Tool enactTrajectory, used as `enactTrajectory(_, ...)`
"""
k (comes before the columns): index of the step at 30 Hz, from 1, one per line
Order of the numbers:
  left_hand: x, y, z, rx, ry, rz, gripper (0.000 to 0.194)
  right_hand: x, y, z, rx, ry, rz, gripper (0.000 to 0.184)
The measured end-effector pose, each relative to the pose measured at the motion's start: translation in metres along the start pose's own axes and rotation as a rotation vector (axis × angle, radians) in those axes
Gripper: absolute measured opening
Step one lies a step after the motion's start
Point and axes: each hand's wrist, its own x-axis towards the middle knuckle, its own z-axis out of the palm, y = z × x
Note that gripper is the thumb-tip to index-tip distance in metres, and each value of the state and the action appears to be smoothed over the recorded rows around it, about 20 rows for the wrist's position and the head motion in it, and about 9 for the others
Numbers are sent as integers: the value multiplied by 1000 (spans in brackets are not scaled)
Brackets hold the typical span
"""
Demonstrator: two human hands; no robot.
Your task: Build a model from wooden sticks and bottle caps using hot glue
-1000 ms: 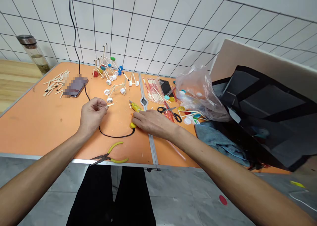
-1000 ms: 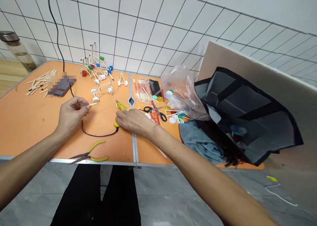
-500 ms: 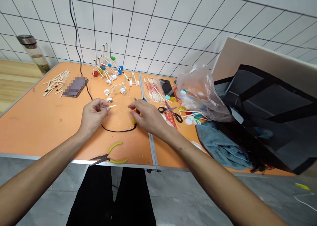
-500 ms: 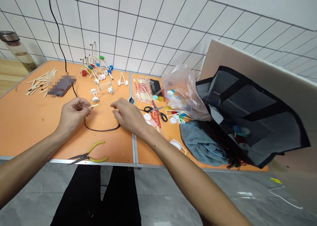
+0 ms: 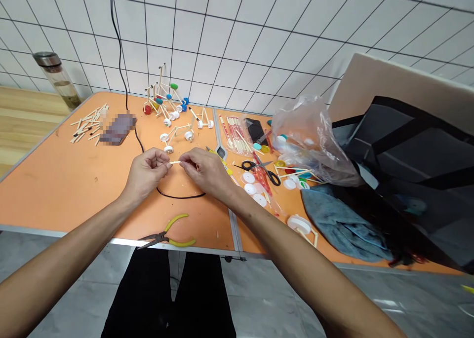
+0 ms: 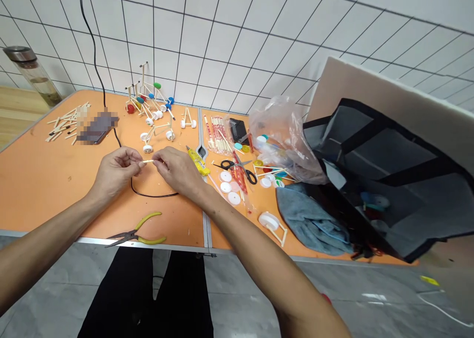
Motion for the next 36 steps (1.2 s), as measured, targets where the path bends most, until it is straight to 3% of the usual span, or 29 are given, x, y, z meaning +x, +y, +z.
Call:
enactTrajectory(9, 1, 0, -3, -16, 110, -82, 29, -8, -1, -1, -124, 75, 93, 17)
enactTrajectory(16, 7, 18, -6, 81, 117, -103, 19, 9, -10, 1, -307, -14, 394, 22)
enactTrajectory(22, 52, 32, -13, 168, 235, -11, 14, 37, -20, 9, -382, -75, 689, 29)
enactTrajectory(26, 93, 29, -16, 231, 276, 24, 14, 49, -25, 16, -400, -91, 785, 31)
enactTrajectory(30, 123, 19, -15, 322, 200, 33, 9, 57, -27, 22, -435, -103, 838, 35)
enactTrajectory(36, 138, 2, -7, 400, 88, 32, 29, 69, -29, 30, -482, -100, 867, 36)
